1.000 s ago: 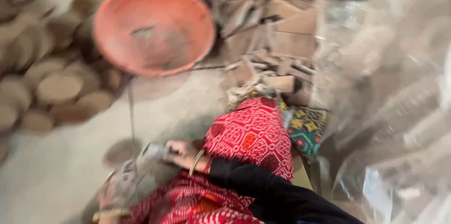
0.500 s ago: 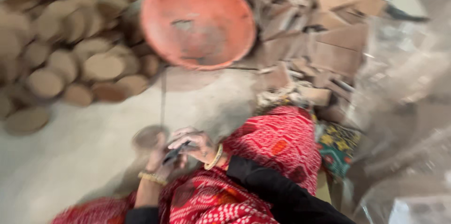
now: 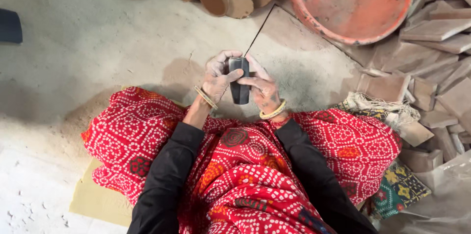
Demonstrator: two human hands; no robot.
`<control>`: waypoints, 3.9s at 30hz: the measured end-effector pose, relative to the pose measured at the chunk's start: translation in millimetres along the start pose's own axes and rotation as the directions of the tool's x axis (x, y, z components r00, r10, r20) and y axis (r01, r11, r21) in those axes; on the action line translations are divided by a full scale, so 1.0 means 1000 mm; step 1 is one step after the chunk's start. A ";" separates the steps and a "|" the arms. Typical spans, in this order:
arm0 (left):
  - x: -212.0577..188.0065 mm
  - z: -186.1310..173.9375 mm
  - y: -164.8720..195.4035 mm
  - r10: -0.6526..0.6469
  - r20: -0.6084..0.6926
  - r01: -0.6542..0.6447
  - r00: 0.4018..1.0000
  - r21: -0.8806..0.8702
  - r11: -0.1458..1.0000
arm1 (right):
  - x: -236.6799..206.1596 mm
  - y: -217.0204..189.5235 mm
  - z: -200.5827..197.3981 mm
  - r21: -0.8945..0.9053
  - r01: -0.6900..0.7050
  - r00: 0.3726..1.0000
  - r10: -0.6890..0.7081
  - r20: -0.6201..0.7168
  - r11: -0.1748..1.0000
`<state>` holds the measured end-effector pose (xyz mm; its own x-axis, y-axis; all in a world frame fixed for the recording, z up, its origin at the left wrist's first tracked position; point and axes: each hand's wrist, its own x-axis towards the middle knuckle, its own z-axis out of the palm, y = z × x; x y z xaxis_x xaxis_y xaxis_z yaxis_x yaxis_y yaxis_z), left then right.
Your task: The person sits on the floor and repeatedly picks up small clay discs, then uses a small rectangular tool to smooth and shape the edges. Finished discs are placed into a nearby pile.
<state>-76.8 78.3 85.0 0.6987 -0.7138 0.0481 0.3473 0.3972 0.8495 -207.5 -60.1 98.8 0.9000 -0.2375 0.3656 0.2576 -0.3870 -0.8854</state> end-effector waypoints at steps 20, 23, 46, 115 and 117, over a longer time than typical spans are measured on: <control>-0.004 -0.013 0.005 -0.210 -0.011 0.208 0.978 0.216 0.954 | 0.008 -0.029 0.012 -0.131 -0.153 0.987 0.145 -0.067 0.979; 0.000 -0.013 -0.023 -0.133 -0.081 0.144 0.988 0.155 0.977 | 0.005 -0.030 0.017 -0.209 -0.118 0.990 0.100 -0.095 0.971; -0.015 -0.011 -0.015 -0.379 -0.027 0.378 0.925 -0.046 0.925 | -0.013 -0.048 0.017 -0.339 -0.002 0.998 -0.017 -0.053 0.941; 0.016 -0.023 -0.042 0.192 0.260 -0.319 0.947 0.662 0.679 | -0.017 0.025 0.017 -0.273 -0.306 0.952 0.289 -0.101 0.912; 0.022 -0.025 -0.040 0.129 0.222 -0.244 0.967 0.639 0.730 | -0.005 0.029 0.011 -0.160 -0.338 0.940 0.341 -0.005 0.928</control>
<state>-59.7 60.6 39.0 0.5816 -0.7664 0.2727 -0.3165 0.0956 0.9438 -200.8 -60.5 68.4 0.9319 -0.3600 0.0429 -0.1213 -0.4213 -0.8988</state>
